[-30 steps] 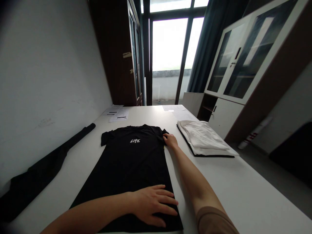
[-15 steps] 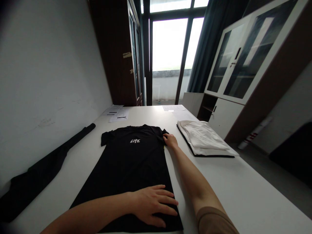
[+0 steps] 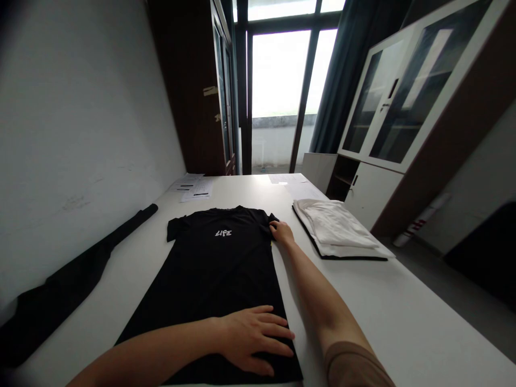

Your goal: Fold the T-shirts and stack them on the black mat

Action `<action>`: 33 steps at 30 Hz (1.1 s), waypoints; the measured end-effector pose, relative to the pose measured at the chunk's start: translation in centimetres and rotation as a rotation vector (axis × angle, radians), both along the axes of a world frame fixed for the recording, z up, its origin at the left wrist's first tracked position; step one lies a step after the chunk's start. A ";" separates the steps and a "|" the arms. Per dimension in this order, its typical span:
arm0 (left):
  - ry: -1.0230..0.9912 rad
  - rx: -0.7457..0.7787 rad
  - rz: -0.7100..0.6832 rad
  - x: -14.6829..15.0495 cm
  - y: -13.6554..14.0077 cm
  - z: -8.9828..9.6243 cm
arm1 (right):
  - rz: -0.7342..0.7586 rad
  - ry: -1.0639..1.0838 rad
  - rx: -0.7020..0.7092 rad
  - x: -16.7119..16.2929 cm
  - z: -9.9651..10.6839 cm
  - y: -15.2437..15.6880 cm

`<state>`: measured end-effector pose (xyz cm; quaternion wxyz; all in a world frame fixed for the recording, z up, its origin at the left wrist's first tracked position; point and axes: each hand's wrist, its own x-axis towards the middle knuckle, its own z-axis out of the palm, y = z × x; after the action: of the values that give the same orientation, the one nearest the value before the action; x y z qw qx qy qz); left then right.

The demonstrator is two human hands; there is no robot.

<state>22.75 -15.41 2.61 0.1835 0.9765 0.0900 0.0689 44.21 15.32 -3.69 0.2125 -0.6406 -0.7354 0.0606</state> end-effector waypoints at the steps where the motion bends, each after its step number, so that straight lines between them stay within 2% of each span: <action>1: -0.004 0.002 -0.001 0.0 0.0 -0.1 | 0.001 -0.001 0.003 0.0 0.0 0.0; 19: 0.001 -0.029 -0.001 0.0 0.0 0.2 | 0.002 0.007 -0.006 0.0 0.0 0.0; 33: -0.004 0.015 0.000 0.0 0.0 0.3 | 0.005 -0.007 0.006 0.0 0.0 0.0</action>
<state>22.74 -15.46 2.93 0.1766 0.9777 0.0890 0.0713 44.20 15.31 -3.67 0.2120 -0.6381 -0.7381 0.0567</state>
